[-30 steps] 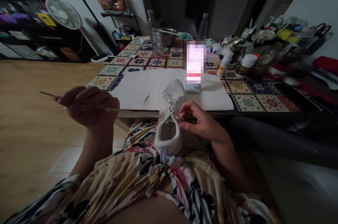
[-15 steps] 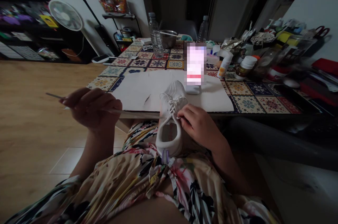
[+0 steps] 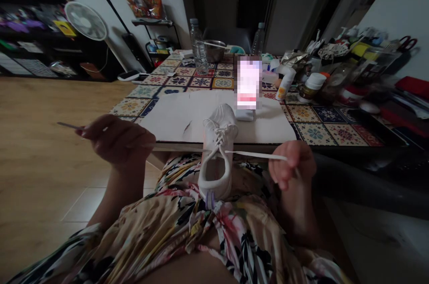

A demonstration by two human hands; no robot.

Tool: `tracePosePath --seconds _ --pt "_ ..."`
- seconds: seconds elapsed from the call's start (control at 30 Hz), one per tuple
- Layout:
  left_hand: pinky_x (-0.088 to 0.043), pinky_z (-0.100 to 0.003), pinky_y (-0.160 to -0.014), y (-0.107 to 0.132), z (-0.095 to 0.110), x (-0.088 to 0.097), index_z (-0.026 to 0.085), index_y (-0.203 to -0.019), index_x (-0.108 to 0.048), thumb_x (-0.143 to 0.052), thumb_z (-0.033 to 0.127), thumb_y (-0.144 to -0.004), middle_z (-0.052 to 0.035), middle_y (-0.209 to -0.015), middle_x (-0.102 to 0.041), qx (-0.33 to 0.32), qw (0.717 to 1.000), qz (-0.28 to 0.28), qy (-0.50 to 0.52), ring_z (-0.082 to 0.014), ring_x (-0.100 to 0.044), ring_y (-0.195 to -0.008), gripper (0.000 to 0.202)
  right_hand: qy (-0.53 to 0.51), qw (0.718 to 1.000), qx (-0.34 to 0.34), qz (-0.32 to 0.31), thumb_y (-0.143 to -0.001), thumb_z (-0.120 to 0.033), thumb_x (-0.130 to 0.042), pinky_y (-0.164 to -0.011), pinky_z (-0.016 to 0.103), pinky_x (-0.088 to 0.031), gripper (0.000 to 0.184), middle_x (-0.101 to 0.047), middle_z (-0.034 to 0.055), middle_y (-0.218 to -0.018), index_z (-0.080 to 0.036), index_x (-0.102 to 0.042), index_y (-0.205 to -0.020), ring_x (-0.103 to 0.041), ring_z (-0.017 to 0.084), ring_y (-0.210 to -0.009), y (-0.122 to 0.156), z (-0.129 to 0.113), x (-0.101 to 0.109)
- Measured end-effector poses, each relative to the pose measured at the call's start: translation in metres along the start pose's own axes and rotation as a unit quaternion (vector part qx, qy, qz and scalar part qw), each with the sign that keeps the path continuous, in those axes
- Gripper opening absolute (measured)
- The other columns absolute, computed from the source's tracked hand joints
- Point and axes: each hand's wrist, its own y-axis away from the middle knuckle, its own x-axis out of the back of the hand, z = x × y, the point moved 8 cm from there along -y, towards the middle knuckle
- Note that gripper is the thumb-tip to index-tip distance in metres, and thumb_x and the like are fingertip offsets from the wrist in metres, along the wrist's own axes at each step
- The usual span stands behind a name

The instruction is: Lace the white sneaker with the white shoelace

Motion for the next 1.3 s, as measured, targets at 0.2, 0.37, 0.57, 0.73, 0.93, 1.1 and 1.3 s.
tracePosePath --seconds 0.2,0.37,0.57,0.73,0.93,1.1,1.3 --pt "-0.039 -0.012 -0.038 0.005 -0.009 0.002 0.020 -0.056 -0.058 -0.085 0.012 -0.064 0.0081 -0.044 -0.042 0.045 0.983 0.151 -0.099 -0.0056 -0.045 -0.040 0.029 0.069 0.982 0.129 0.118 -0.073 -0.070 -0.064 -0.041 0.028 -0.029 0.060 -0.022 -0.0043 -0.044 -0.024 -0.034 -0.050 -0.032 0.016 -0.041 -0.018 -0.032 0.017" --pt "-0.042 -0.015 -0.042 0.003 -0.028 -0.022 0.016 -0.052 -0.059 -0.085 0.018 -0.065 0.0028 -0.054 -0.049 0.083 0.971 0.079 -0.210 -0.0059 -0.049 -0.045 0.030 -0.004 0.974 0.084 0.212 -0.080 -0.061 -0.064 -0.037 0.026 -0.025 0.048 -0.022 -0.0065 -0.049 -0.026 -0.040 -0.059 -0.019 0.012 -0.037 -0.029 -0.032 -0.013" --pt "-0.052 -0.020 -0.051 0.019 -0.088 -0.031 0.019 -0.098 -0.074 -0.082 0.023 -0.073 0.0003 -0.064 -0.067 0.264 0.908 0.061 -0.319 -0.0105 -0.061 -0.052 0.027 0.157 0.968 -0.041 0.190 -0.083 -0.047 -0.067 -0.041 0.023 -0.034 0.026 -0.053 -0.0040 -0.056 -0.023 -0.061 -0.077 -0.042 0.010 -0.042 -0.032 0.002 -0.069" --pt "-0.052 -0.021 -0.052 0.019 -0.102 -0.035 0.017 -0.081 -0.076 -0.082 0.031 -0.073 -0.0010 -0.068 -0.067 0.270 0.870 0.074 -0.406 -0.0101 -0.060 -0.053 0.017 0.354 0.934 0.049 0.011 -0.089 -0.039 -0.062 -0.060 0.027 -0.048 0.017 -0.067 0.0020 -0.075 -0.024 -0.067 -0.095 -0.062 0.017 -0.067 -0.037 -0.014 -0.111" --pt "-0.053 -0.025 -0.064 0.013 -0.090 -0.046 0.017 -0.072 -0.074 -0.078 0.032 -0.078 -0.0045 -0.074 -0.068 0.169 0.844 0.017 -0.509 -0.0143 -0.064 -0.070 0.017 0.410 0.907 0.097 -0.014 -0.094 -0.034 -0.056 -0.069 0.029 -0.051 0.012 -0.068 0.0036 -0.082 -0.025 -0.065 -0.099 -0.064 0.018 -0.075 -0.034 -0.022 -0.116" --pt "-0.053 -0.024 -0.061 0.020 -0.097 -0.050 0.018 -0.074 -0.073 -0.077 0.025 -0.079 -0.0051 -0.075 -0.071 0.223 0.850 0.021 -0.477 -0.0140 -0.065 -0.068 0.010 0.347 0.917 0.117 0.160 -0.096 -0.030 -0.053 -0.058 0.030 -0.047 0.015 -0.060 0.0009 -0.068 -0.025 -0.060 -0.084 -0.058 0.016 -0.061 -0.022 -0.026 -0.093" --pt "-0.054 -0.026 -0.065 0.015 -0.089 -0.065 0.022 -0.081 -0.078 -0.076 0.022 -0.080 -0.0048 -0.073 -0.074 0.153 0.856 -0.016 -0.494 -0.0149 -0.066 -0.069 0.002 0.317 0.925 0.094 0.188 -0.088 -0.025 -0.067 -0.060 0.025 -0.051 0.021 -0.062 -0.0008 -0.083 -0.029 -0.056 -0.105 -0.062 0.014 -0.068 -0.023 -0.024 -0.090"
